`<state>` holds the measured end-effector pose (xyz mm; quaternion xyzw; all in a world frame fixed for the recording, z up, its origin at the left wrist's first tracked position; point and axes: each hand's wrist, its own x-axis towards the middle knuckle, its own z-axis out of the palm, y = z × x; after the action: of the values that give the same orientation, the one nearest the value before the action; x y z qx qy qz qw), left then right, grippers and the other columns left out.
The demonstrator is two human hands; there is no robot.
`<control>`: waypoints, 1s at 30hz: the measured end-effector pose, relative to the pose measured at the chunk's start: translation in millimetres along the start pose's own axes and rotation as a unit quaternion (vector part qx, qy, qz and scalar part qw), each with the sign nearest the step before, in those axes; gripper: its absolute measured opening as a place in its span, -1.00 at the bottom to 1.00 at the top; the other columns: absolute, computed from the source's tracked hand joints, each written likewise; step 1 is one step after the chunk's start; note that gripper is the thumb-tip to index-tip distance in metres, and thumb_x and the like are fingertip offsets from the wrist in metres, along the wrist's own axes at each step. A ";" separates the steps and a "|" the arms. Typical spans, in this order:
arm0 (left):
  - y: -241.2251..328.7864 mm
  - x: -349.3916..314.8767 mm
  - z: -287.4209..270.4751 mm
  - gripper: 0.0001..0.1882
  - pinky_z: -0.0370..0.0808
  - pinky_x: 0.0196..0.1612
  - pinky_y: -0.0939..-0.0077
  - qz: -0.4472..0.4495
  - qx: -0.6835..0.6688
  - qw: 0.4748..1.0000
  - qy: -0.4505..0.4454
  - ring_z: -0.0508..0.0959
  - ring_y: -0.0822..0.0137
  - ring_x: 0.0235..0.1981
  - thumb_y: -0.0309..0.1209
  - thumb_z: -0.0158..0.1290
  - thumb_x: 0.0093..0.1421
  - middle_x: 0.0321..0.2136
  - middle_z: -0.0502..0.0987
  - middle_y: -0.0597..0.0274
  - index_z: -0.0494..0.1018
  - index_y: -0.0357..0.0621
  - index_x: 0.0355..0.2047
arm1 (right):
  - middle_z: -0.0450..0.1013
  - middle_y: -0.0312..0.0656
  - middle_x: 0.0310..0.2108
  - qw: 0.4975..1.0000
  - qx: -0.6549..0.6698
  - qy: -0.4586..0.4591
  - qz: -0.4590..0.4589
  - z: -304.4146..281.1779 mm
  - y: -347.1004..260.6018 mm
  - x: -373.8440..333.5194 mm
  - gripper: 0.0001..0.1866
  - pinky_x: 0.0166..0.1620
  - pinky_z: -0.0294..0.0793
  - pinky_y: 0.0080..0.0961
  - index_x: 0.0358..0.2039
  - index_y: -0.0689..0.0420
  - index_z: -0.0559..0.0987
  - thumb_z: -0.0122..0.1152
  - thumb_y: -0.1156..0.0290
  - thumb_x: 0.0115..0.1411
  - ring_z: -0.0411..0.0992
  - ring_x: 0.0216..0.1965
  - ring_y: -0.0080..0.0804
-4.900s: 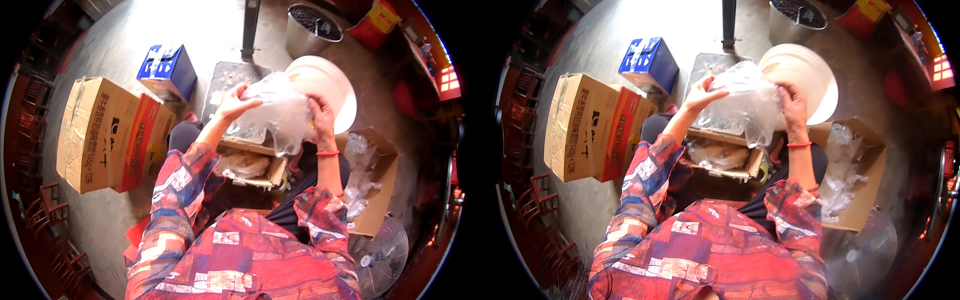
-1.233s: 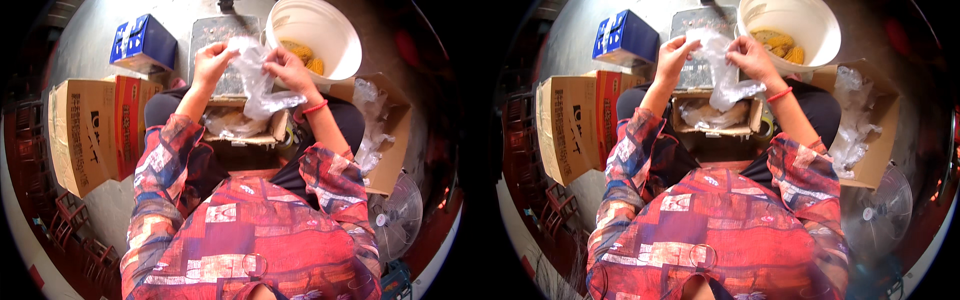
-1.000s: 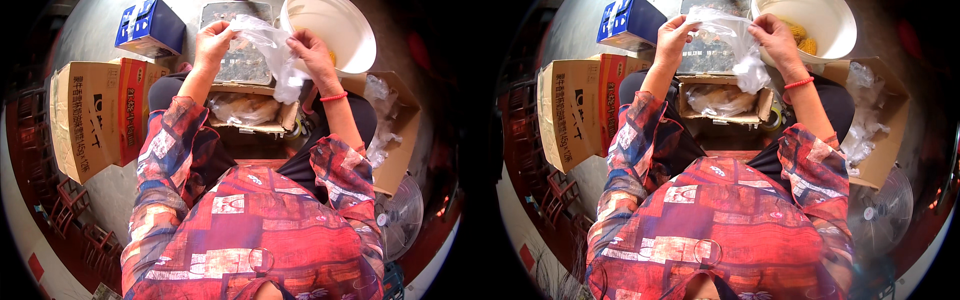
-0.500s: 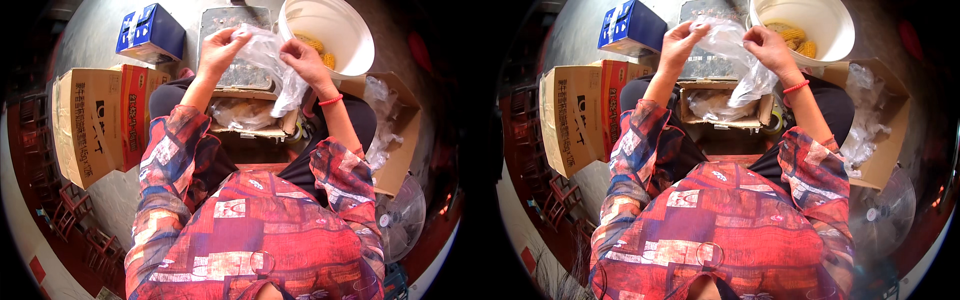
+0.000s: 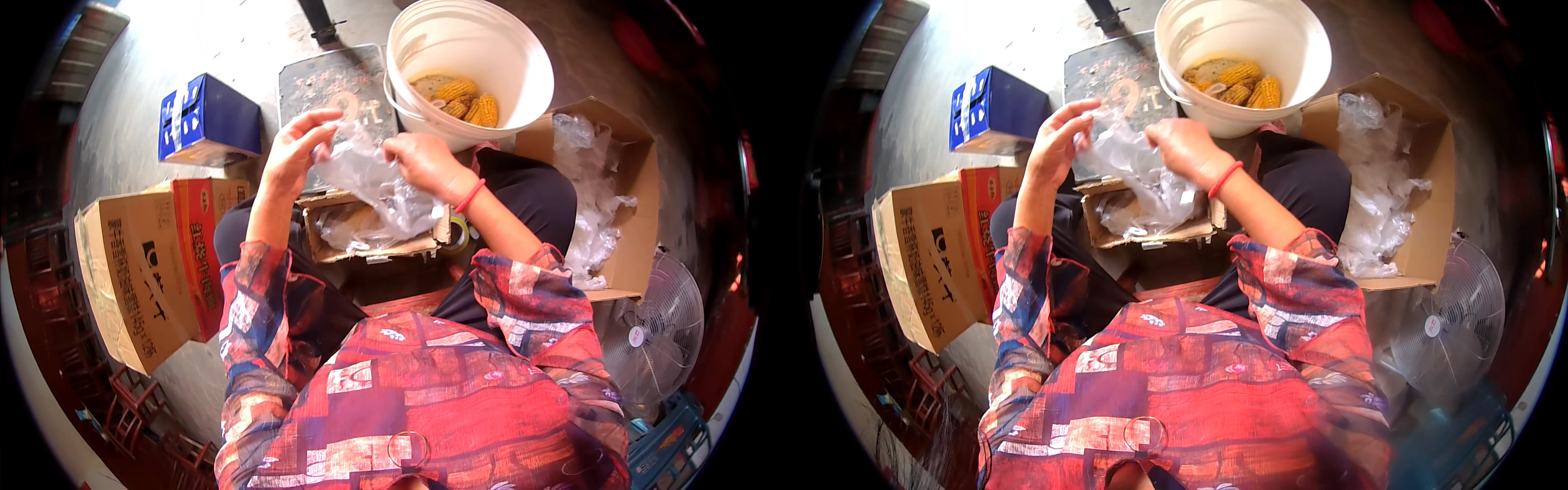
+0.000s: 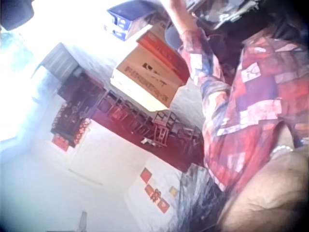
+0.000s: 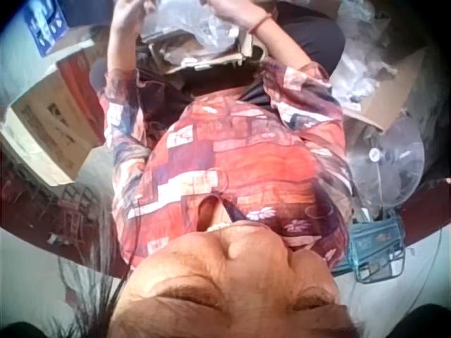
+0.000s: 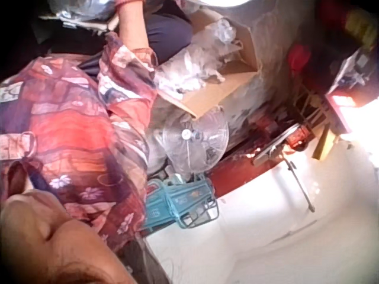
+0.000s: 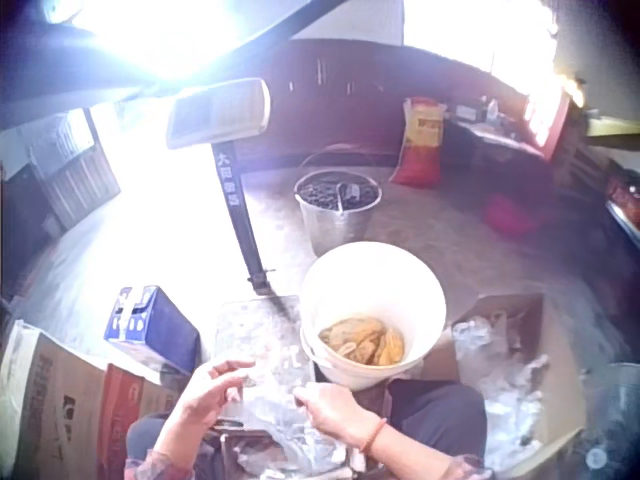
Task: The person places ears of corn into small plastic bags, ties the bags, and packs them into a cardboard box before sealing the box with adhesive tape.
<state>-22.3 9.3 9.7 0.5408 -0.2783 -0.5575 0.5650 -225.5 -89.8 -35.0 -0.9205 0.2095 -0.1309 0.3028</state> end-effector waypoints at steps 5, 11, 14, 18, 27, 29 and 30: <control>-3.9 -1.2 -5.4 -0.80 0.34 -0.50 0.76 -0.059 0.024 0.998 0.027 0.44 0.58 -0.56 -0.43 0.02 0.14 -0.54 0.48 0.36 0.47 -0.21 -0.23 | 0.40 -0.16 -0.48 1.000 -0.021 -0.011 -0.011 -14.7 -25.0 -10.0 -0.83 -0.37 0.41 -0.25 -0.44 0.08 0.46 0.00 0.57 -0.10 0.42 -0.40 -0.12; -2.1 3.1 -0.3 -0.91 0.46 -0.43 0.65 -0.108 -0.067 0.992 0.012 0.49 0.50 -0.52 -0.54 -0.06 0.13 -0.52 0.48 0.30 0.40 -0.15 -0.33 | 0.35 -0.15 -0.54 0.999 -0.016 0.006 -0.037 -34.0 -45.4 -15.4 -0.93 -0.44 0.41 -0.31 -0.48 0.11 0.41 -0.02 0.47 -0.04 0.41 -0.45 -0.17; 0.6 5.5 2.1 -0.91 0.45 -0.46 0.68 -0.145 -0.052 0.988 0.010 0.48 0.50 -0.55 -0.55 -0.08 0.12 -0.53 0.47 0.30 0.39 -0.17 -0.35 | 0.35 -0.15 -0.53 0.998 -0.037 -0.032 -0.029 -44.7 -56.2 -16.9 -0.93 -0.46 0.40 -0.31 -0.49 0.14 0.37 -0.01 0.47 -0.05 0.42 -0.46 -0.21; -5.5 11.0 5.9 -0.89 0.36 -0.47 0.75 -0.159 -0.029 0.987 0.010 0.41 0.55 -0.54 -0.61 -0.16 0.02 -0.49 0.44 0.29 0.35 -0.17 -0.45 | 0.32 -0.21 -0.54 0.999 0.005 -0.039 -0.034 -46.4 -56.5 -19.8 -0.93 -0.47 0.37 -0.36 -0.51 0.11 0.35 0.01 0.44 -0.05 0.39 -0.50 -0.27; -5.9 19.5 12.4 -0.77 0.15 -0.52 0.82 -0.221 0.100 0.970 -0.014 0.24 0.70 -0.59 -0.60 -0.22 0.00 -0.55 0.39 0.49 0.44 -0.20 -0.41 | 0.32 -0.20 -0.53 0.988 0.063 -0.141 0.017 -39.7 -51.3 -27.0 -0.95 -0.44 0.34 -0.31 -0.50 0.10 0.35 -0.02 0.47 -0.03 0.39 -0.44 -0.25; -4.3 20.1 15.6 -0.76 0.18 -0.48 0.81 -0.206 0.134 0.969 -0.020 0.26 0.70 -0.55 -0.60 -0.23 -0.02 -0.53 0.40 0.47 0.44 -0.22 -0.40 | 0.32 -0.21 -0.53 0.986 0.067 -0.149 0.014 -36.2 -51.9 -27.8 -0.95 -0.43 0.34 -0.32 -0.48 0.10 0.36 -0.02 0.46 -0.03 0.39 -0.44 -0.25; -3.9 19.8 16.2 -0.75 0.20 -0.46 0.80 -0.199 0.149 0.968 -0.024 0.28 0.69 -0.53 -0.60 -0.24 -0.03 -0.51 0.41 0.46 0.44 -0.23 -0.40 | 0.32 -0.21 -0.53 0.986 0.067 -0.154 0.013 -34.7 -52.1 -28.2 -0.94 -0.42 0.34 -0.32 -0.48 0.10 0.37 -0.02 0.46 -0.03 0.39 -0.43 -0.25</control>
<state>-34.0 -13.1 4.7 0.6500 -0.2588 -0.6236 0.3488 -247.1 -56.1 20.8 -0.9043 0.1634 0.0024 0.3944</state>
